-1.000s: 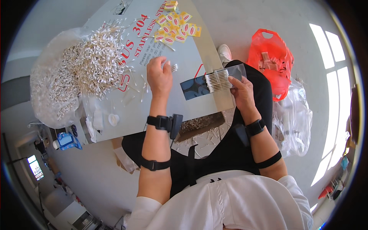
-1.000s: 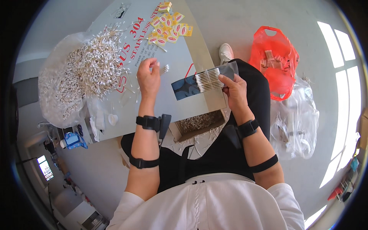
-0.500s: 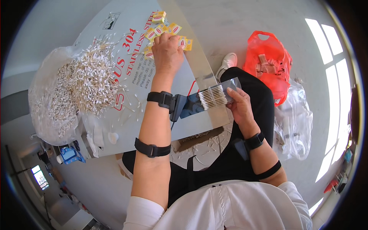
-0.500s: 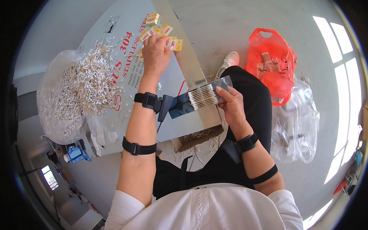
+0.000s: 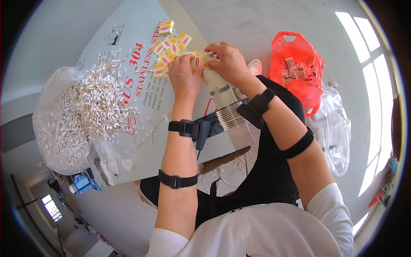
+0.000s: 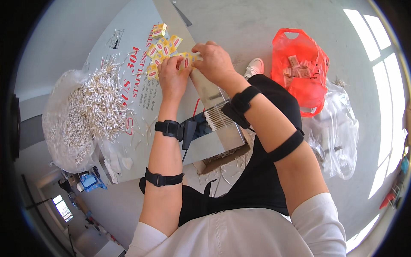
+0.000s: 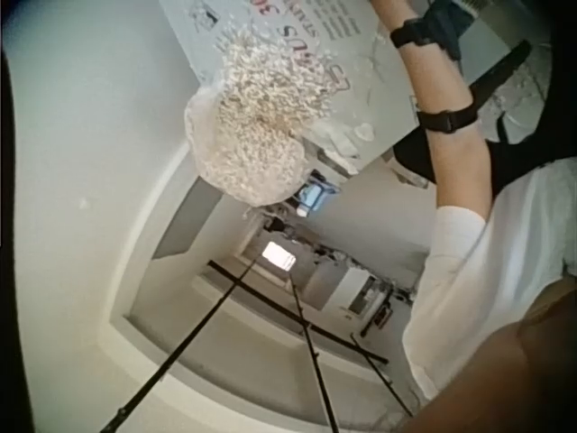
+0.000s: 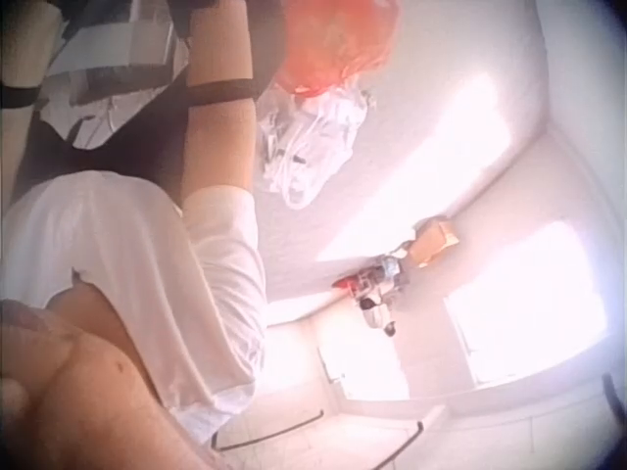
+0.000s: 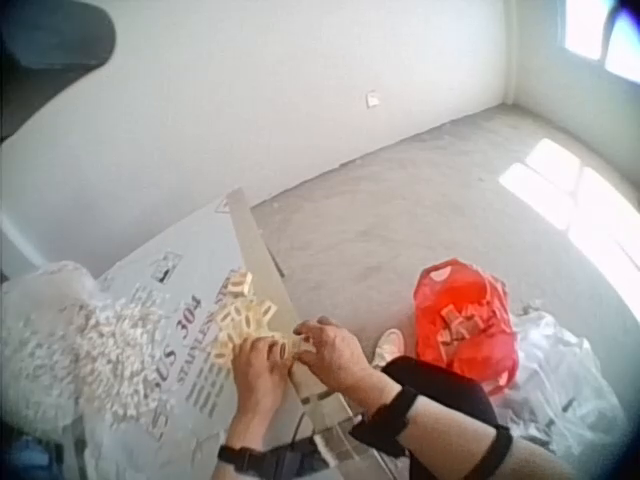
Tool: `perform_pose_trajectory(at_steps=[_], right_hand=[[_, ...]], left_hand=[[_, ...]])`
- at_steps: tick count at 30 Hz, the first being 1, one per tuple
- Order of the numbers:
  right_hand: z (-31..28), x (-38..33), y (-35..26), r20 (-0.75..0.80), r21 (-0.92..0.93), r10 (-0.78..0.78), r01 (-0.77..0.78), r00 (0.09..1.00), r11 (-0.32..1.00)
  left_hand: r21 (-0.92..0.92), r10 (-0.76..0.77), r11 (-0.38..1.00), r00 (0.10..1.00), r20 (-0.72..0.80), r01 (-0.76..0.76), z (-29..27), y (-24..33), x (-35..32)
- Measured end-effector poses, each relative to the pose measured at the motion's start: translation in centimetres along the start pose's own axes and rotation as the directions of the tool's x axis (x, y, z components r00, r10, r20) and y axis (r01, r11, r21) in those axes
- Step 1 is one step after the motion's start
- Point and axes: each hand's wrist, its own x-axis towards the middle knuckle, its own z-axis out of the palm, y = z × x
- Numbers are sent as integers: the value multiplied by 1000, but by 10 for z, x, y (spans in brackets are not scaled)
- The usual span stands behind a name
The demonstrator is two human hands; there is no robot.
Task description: Counting cotton swabs and placing them into a plastic pouch.
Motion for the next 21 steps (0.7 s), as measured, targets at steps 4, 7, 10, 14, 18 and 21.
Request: perform_pose_trajectory(at_steps=[4,7,10,14,18,21], right_hand=[[18,5,-3,-43,-201,-26,17,999,979],[18,7,-7,-12,-218,26,-28,1000,976],[17,6,-10,21,-242,68,-61,997,968],[19,-1,-10,-11,-178,11,-13,1000,984],[17,-8,-3,-55,-92,-98,93,994,991],[6,-16,-6,-38,-98,-135,130,990,987]], left_hand=[[2,20,1000,1000,-9,-20,-7,-3,-2],[-26,-13,1000,997,71,15,-12,-7,1],[-10,33,999,999,37,-32,-9,-8,1],[-145,-12,989,999,51,20,-7,-20,7],[-497,-192,832,968,158,246,-10,-12,4],[-625,-280,690,931,235,366,-18,1,-9]])
